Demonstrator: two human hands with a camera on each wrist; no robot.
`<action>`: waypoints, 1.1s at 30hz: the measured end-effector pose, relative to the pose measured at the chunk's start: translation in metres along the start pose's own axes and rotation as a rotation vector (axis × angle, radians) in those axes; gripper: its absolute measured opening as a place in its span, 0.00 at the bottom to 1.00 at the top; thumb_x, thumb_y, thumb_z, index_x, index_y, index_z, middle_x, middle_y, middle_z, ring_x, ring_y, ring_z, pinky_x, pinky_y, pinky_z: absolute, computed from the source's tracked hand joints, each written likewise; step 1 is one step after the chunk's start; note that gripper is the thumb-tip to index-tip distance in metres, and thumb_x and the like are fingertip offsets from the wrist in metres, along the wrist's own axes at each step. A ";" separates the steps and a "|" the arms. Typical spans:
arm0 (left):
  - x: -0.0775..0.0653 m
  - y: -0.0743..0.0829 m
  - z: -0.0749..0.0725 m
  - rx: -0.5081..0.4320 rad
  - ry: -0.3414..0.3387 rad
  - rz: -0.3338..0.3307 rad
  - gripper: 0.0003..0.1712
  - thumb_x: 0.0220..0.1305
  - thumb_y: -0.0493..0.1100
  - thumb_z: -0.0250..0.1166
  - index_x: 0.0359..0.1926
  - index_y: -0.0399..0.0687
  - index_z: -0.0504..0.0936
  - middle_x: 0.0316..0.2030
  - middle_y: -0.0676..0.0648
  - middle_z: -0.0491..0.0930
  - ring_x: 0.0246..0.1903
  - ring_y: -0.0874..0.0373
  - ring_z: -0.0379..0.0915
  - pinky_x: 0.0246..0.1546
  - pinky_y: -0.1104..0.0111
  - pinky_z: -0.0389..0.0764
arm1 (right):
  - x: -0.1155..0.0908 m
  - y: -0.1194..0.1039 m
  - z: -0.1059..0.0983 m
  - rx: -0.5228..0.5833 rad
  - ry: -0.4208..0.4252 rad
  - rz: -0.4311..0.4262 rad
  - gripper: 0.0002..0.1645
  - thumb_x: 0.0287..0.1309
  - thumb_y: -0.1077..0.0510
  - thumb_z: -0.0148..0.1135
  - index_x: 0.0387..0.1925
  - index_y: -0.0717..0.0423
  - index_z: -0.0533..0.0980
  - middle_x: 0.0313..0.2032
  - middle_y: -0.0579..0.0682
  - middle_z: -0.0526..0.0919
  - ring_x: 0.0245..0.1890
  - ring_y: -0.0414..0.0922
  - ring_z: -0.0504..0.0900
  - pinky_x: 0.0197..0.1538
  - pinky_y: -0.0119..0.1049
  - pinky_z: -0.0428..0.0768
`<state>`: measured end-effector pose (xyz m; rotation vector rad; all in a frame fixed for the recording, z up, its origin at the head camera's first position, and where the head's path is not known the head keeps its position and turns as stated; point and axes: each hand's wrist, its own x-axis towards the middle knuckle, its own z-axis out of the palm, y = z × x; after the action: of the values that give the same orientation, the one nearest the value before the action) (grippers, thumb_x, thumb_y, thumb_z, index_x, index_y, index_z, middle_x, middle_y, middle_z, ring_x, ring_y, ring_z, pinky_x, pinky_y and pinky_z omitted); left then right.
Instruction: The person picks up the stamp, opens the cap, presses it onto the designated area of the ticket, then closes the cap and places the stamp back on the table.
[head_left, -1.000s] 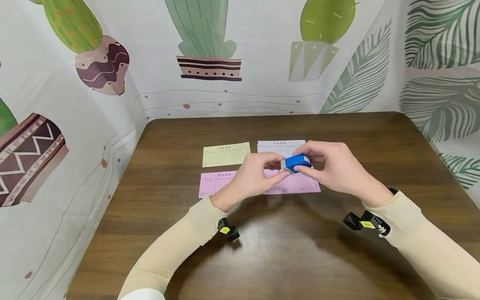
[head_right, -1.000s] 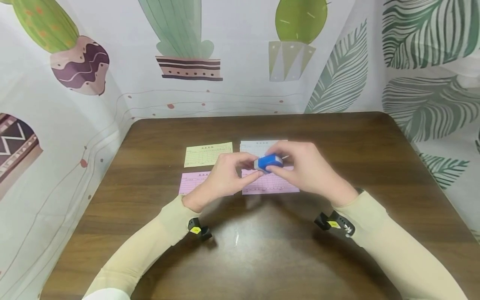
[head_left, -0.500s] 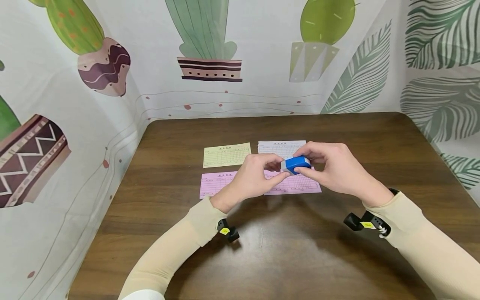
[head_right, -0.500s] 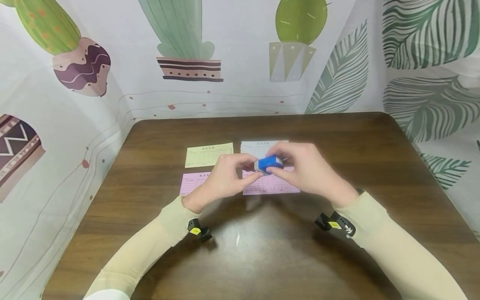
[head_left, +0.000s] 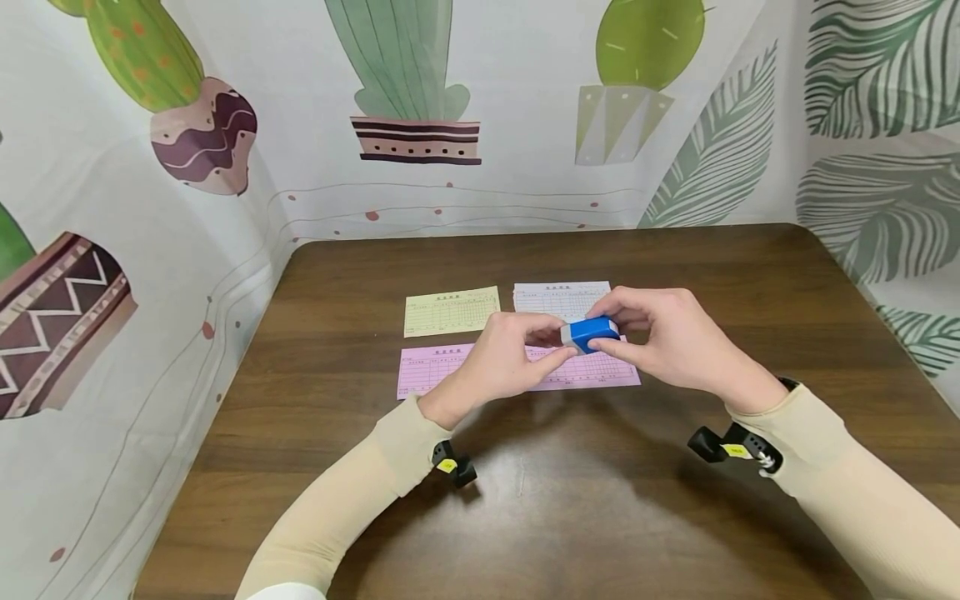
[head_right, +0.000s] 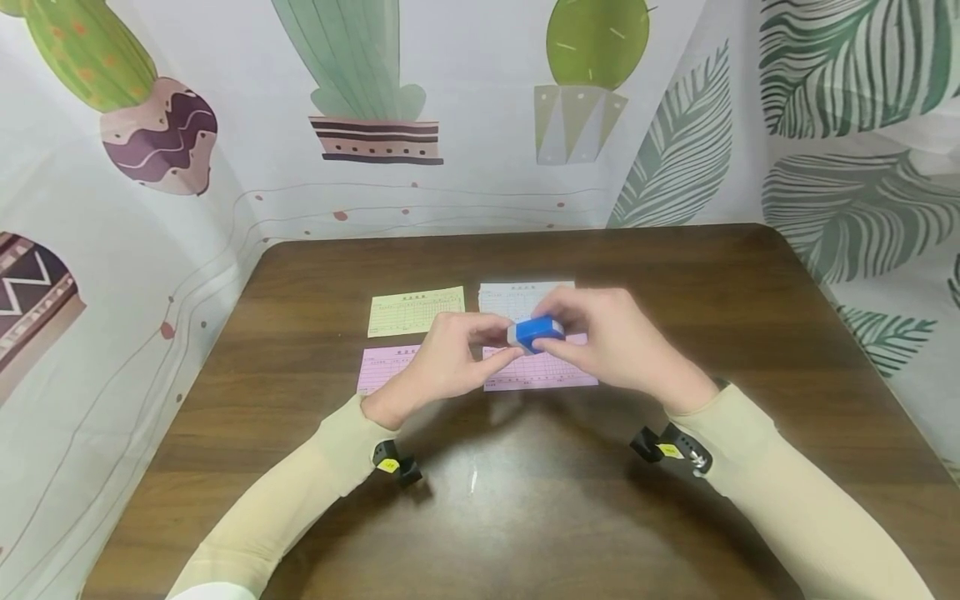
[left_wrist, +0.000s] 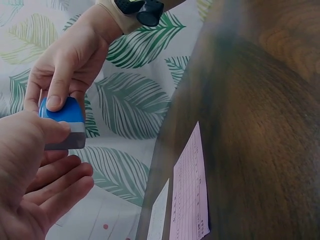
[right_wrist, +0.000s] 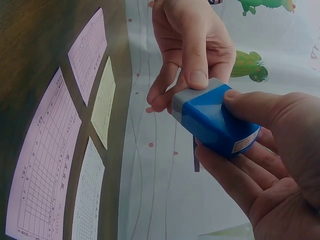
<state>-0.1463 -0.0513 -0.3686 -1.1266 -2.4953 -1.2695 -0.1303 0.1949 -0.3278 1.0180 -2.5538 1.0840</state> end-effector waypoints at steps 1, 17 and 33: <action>0.000 0.000 0.000 0.003 -0.002 0.003 0.09 0.65 0.42 0.76 0.43 0.43 0.91 0.38 0.47 0.93 0.39 0.59 0.92 0.48 0.79 0.85 | 0.000 0.000 0.000 0.000 -0.001 -0.001 0.21 0.48 0.67 0.84 0.44 0.51 0.85 0.35 0.42 0.91 0.34 0.34 0.90 0.43 0.28 0.89; -0.013 -0.013 -0.012 -0.040 0.002 -0.039 0.06 0.66 0.39 0.74 0.43 0.42 0.92 0.38 0.46 0.94 0.39 0.58 0.92 0.46 0.70 0.90 | -0.008 0.004 -0.017 -0.107 0.109 0.059 0.21 0.47 0.66 0.85 0.43 0.52 0.86 0.35 0.45 0.92 0.33 0.29 0.89 0.42 0.19 0.85; -0.040 -0.032 -0.032 -0.107 0.117 -0.206 0.12 0.51 0.34 0.79 0.39 0.41 0.89 0.33 0.44 0.93 0.33 0.54 0.92 0.41 0.67 0.91 | -0.020 0.011 -0.033 -0.160 0.145 0.094 0.21 0.46 0.66 0.85 0.43 0.51 0.86 0.33 0.43 0.91 0.32 0.22 0.85 0.43 0.16 0.83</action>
<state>-0.1460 -0.1089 -0.3857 -0.8043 -2.5346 -1.4900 -0.1254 0.2339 -0.3191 0.7590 -2.5438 0.9215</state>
